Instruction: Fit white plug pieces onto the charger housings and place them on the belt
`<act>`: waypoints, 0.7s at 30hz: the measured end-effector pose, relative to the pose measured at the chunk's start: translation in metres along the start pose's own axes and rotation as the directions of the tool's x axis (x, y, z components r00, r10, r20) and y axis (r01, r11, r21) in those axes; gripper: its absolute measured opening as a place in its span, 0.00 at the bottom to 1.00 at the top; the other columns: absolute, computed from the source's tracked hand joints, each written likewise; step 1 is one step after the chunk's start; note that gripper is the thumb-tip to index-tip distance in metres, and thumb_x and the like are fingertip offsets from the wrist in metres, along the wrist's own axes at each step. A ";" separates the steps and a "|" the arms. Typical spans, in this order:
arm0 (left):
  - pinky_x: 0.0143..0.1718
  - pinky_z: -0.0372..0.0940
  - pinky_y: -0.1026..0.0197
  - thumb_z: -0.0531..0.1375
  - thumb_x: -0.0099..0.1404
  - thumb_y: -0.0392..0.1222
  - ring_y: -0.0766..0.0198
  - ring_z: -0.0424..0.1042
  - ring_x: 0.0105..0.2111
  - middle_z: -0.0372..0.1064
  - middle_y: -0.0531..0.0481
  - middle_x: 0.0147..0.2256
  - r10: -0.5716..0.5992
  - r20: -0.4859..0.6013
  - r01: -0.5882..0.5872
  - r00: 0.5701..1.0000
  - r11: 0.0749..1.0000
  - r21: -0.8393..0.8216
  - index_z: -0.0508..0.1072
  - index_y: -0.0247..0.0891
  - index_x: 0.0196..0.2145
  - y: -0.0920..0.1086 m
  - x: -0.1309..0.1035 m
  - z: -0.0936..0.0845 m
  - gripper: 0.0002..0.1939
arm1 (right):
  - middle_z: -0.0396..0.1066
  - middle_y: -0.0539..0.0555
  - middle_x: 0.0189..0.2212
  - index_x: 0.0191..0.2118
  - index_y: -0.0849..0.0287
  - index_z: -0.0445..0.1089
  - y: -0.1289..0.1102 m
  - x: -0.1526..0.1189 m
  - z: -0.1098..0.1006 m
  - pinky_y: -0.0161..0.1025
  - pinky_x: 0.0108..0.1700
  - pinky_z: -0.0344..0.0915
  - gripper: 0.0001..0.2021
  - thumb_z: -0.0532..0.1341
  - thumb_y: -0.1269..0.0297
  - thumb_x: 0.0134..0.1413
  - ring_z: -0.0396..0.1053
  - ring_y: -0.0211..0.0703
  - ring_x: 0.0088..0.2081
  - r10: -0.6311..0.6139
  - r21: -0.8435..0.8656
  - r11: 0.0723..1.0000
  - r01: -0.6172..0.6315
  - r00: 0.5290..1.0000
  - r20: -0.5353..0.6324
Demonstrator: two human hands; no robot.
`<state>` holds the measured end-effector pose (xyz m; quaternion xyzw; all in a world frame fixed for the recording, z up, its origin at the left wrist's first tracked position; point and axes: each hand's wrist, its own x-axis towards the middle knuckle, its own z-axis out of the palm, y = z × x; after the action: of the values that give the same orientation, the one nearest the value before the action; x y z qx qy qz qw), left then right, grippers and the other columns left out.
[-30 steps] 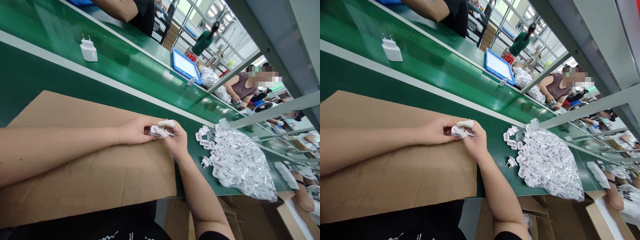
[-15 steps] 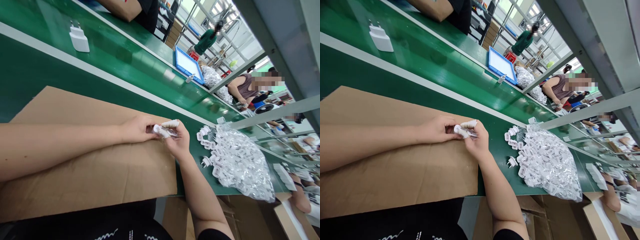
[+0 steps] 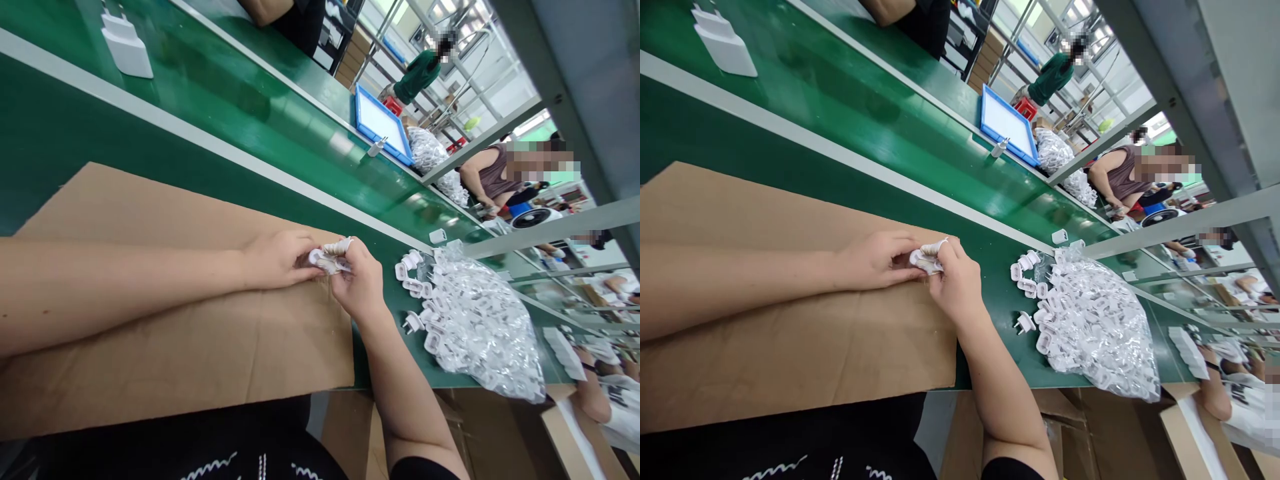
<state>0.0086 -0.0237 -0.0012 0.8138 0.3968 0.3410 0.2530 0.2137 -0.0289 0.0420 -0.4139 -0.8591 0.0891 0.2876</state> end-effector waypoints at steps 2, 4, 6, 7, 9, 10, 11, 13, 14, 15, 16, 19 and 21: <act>0.31 0.61 0.58 0.54 0.75 0.57 0.54 0.72 0.37 0.73 0.41 0.38 0.078 -0.006 -0.075 0.997 0.977 0.201 0.76 0.34 0.42 0.000 -0.003 0.004 0.22 | 0.73 0.54 0.38 0.39 0.51 0.68 -0.001 -0.001 0.001 0.37 0.31 0.66 0.09 0.60 0.72 0.52 0.72 0.46 0.36 0.018 -0.070 0.997 -0.018 1.000 0.001; 0.30 0.61 0.57 0.48 0.78 0.58 0.52 0.73 0.37 0.73 0.38 0.38 0.133 0.017 -0.129 0.991 0.913 0.388 0.76 0.32 0.45 0.000 -0.004 0.006 0.28 | 0.72 0.53 0.38 0.38 0.51 0.66 -0.002 -0.002 0.004 0.37 0.32 0.67 0.10 0.60 0.72 0.50 0.72 0.46 0.37 0.039 -0.042 0.998 -0.040 0.999 -0.013; 0.29 0.60 0.57 0.43 0.79 0.60 0.52 0.73 0.35 0.73 0.37 0.35 0.158 0.057 -0.165 0.986 0.846 0.507 0.77 0.30 0.45 -0.001 -0.004 0.007 0.33 | 0.73 0.53 0.38 0.37 0.51 0.65 -0.003 -0.003 0.008 0.39 0.36 0.70 0.10 0.60 0.73 0.49 0.73 0.47 0.38 0.072 0.042 0.997 -0.070 0.997 -0.037; 0.28 0.60 0.57 0.42 0.79 0.61 0.52 0.73 0.34 0.72 0.36 0.34 0.161 0.072 -0.175 0.984 0.823 0.540 0.77 0.30 0.44 -0.002 -0.003 0.007 0.34 | 0.73 0.53 0.38 0.38 0.50 0.65 -0.004 -0.003 0.011 0.40 0.38 0.72 0.10 0.60 0.73 0.49 0.74 0.47 0.39 0.093 0.080 0.993 -0.089 0.994 -0.055; 0.27 0.60 0.56 0.40 0.79 0.61 0.52 0.72 0.33 0.72 0.36 0.33 0.152 0.090 -0.176 0.984 0.808 0.562 0.77 0.30 0.42 -0.004 -0.002 0.007 0.36 | 0.73 0.53 0.38 0.38 0.50 0.66 -0.005 -0.005 0.015 0.42 0.40 0.74 0.11 0.60 0.72 0.49 0.74 0.47 0.40 0.138 0.128 0.984 -0.126 0.986 -0.091; 0.27 0.59 0.56 0.41 0.78 0.62 0.52 0.72 0.32 0.71 0.36 0.32 0.137 0.092 -0.165 0.986 0.816 0.554 0.77 0.30 0.41 -0.004 -0.002 0.006 0.36 | 0.74 0.53 0.39 0.39 0.50 0.66 -0.005 -0.006 0.017 0.42 0.41 0.74 0.11 0.60 0.72 0.49 0.74 0.47 0.40 0.156 0.139 0.980 -0.141 0.982 -0.105; 0.27 0.60 0.56 0.43 0.78 0.64 0.52 0.72 0.31 0.71 0.36 0.32 0.115 0.090 -0.146 0.989 0.832 0.535 0.77 0.30 0.40 -0.005 -0.002 0.006 0.36 | 0.74 0.53 0.39 0.39 0.50 0.67 -0.004 -0.006 0.019 0.42 0.42 0.74 0.11 0.60 0.72 0.49 0.75 0.47 0.40 0.168 0.150 0.977 -0.150 0.979 -0.116; 0.28 0.62 0.56 0.48 0.76 0.65 0.52 0.72 0.31 0.72 0.37 0.33 0.054 0.069 -0.081 0.996 0.878 0.473 0.77 0.31 0.40 -0.004 -0.001 0.005 0.33 | 0.74 0.53 0.40 0.40 0.50 0.68 -0.003 -0.008 0.022 0.42 0.43 0.75 0.11 0.61 0.72 0.50 0.75 0.46 0.42 0.171 0.204 0.969 -0.142 0.976 -0.133; 0.30 0.63 0.57 0.50 0.75 0.64 0.52 0.73 0.32 0.73 0.37 0.35 0.025 0.054 -0.046 0.998 0.903 0.428 0.77 0.32 0.41 -0.003 -0.001 0.004 0.31 | 0.74 0.53 0.41 0.41 0.50 0.69 -0.003 -0.009 0.024 0.42 0.45 0.75 0.11 0.61 0.71 0.51 0.75 0.46 0.43 0.174 0.240 0.961 -0.138 0.975 -0.137; 0.32 0.65 0.56 0.53 0.74 0.63 0.51 0.74 0.35 0.74 0.37 0.38 0.008 0.041 -0.023 0.999 0.928 0.372 0.77 0.33 0.43 -0.001 0.000 0.002 0.28 | 0.74 0.53 0.42 0.42 0.50 0.70 -0.003 -0.010 0.026 0.42 0.46 0.75 0.11 0.62 0.70 0.52 0.75 0.46 0.44 0.184 0.277 0.951 -0.140 0.973 -0.140; 0.36 0.67 0.56 0.54 0.73 0.61 0.51 0.75 0.39 0.75 0.38 0.42 0.008 0.041 -0.020 0.999 0.954 0.299 0.77 0.35 0.46 0.000 0.001 -0.001 0.25 | 0.75 0.53 0.43 0.43 0.50 0.71 -0.002 -0.011 0.028 0.42 0.48 0.75 0.11 0.62 0.68 0.53 0.75 0.46 0.45 0.204 0.321 0.935 -0.151 0.969 -0.138; 0.44 0.70 0.56 0.56 0.72 0.56 0.51 0.76 0.47 0.75 0.41 0.51 0.031 0.145 -0.036 0.989 0.999 0.027 0.74 0.39 0.54 0.002 0.007 -0.011 0.22 | 0.75 0.53 0.48 0.54 0.48 0.70 -0.002 -0.011 0.031 0.42 0.51 0.74 0.18 0.64 0.62 0.56 0.76 0.45 0.48 0.288 0.499 0.842 -0.207 0.953 -0.091; 0.43 0.71 0.56 0.57 0.72 0.58 0.52 0.77 0.45 0.77 0.42 0.50 -0.015 0.260 0.039 0.965 0.996 -0.085 0.73 0.39 0.55 -0.001 0.015 -0.020 0.23 | 0.75 0.53 0.51 0.61 0.47 0.66 -0.002 -0.010 0.030 0.42 0.54 0.74 0.26 0.65 0.58 0.57 0.76 0.45 0.51 0.311 0.629 0.751 -0.202 0.948 -0.066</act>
<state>-0.0006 -0.0079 0.0161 0.8338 0.3556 0.2454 0.3436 0.2002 -0.0351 0.0141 -0.4177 -0.6906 0.3674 0.4622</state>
